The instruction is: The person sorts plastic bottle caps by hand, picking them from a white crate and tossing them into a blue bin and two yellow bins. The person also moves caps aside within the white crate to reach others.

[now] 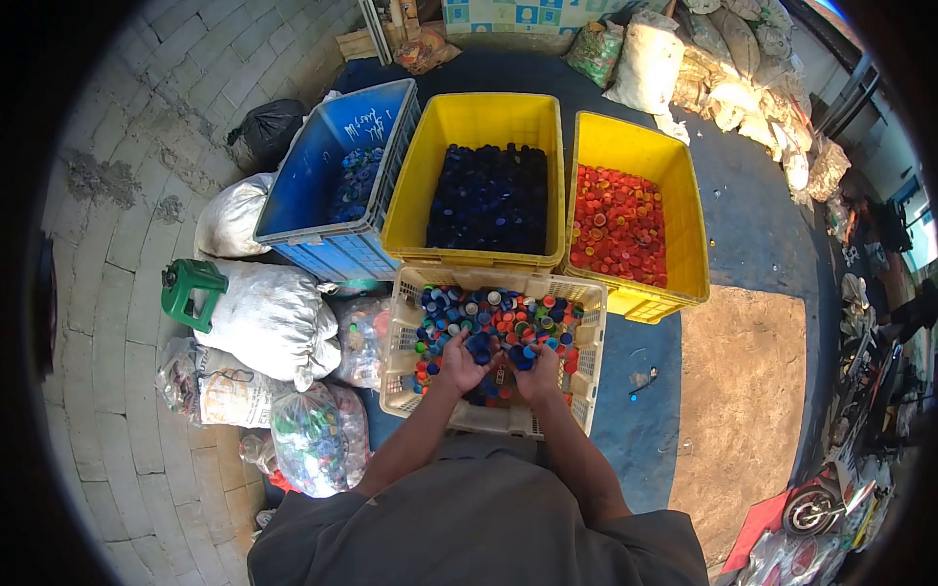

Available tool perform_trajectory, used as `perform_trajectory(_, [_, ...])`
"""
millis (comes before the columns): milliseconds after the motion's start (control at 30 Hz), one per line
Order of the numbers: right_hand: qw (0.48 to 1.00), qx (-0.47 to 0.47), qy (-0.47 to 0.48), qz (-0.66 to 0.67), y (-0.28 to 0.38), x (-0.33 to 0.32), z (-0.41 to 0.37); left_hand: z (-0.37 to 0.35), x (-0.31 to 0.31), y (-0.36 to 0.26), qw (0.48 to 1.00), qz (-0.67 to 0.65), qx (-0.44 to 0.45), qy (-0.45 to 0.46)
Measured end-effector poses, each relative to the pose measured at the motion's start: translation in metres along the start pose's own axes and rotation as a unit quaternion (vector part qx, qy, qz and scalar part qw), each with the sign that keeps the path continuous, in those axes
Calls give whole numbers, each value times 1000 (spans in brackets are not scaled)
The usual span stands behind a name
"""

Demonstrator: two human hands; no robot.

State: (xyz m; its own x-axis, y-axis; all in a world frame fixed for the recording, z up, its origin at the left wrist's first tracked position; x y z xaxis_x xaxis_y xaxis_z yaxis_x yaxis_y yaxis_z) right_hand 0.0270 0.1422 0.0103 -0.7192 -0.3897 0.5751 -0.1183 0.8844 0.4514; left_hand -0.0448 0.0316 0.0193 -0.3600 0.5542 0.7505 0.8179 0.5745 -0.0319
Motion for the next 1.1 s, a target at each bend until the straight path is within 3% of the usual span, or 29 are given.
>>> perform_trajectory(100, [997,-47,32,51,53,65,7,26,64,-33,997,-33,11,64])
perform_trajectory(167, [980,-94,158,77,110,134,6,23,141,-65,988,-82,31,126])
perform_trajectory(233, [973,-46,191,123,137,156,34,14,191,-89,985,-106,52,123])
perform_trajectory(300, [990,-73,101,67,153,156,39,11,207,-105,988,-109,81,78])
perform_trajectory(400, [990,-133,41,10,145,116,52,26,157,-117,993,-8,113,36])
perform_trajectory(500, [984,-167,21,-61,107,61,27,39,59,-113,991,-44,119,47])
perform_trajectory(567, [987,-114,-92,-72,71,9,16,23,-8,-98,991,-69,111,-35])
perform_trajectory(633, [953,-115,-61,-275,30,-60,26,16,-84,-85,980,-69,118,-142])
perform_trajectory(700, [922,-77,-108,-364,14,-86,23,3,-131,-74,973,-43,120,-195])
perform_trajectory(733, [918,-39,-174,-355,10,-91,7,-6,-146,-71,967,-28,119,-222])
perform_trajectory(767, [908,1,-240,-344,5,-99,-8,-11,-158,-72,962,-10,123,-244])
perform_trajectory(800, [881,-29,-270,-388,3,-117,-4,-18,-168,-72,956,9,126,-265])
perform_trajectory(933, [829,-17,-332,-450,0,-145,7,-17,-181,-96,921,201,169,-286])
perform_trajectory(1000, [794,-23,-360,-489,1,-147,17,-16,-173,-114,877,314,219,-289])
perform_trajectory(1100, [808,-3,-407,-427,3,-130,21,-3,-143,-141,797,441,291,-294])
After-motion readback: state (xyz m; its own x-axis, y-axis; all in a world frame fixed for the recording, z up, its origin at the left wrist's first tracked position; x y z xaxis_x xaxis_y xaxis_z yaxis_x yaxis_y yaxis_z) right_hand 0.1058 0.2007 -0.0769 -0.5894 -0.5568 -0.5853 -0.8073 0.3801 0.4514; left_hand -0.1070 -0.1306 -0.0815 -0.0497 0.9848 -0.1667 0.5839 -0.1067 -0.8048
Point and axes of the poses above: each hand's wrist, its own z-axis towards the middle knuckle, its own x-axis out of the palm, y = z × x, the point moved 9 cm from there along z, towards the middle knuckle, and after that the axes turned 14 degrees about -z, right-handed, at the moved point
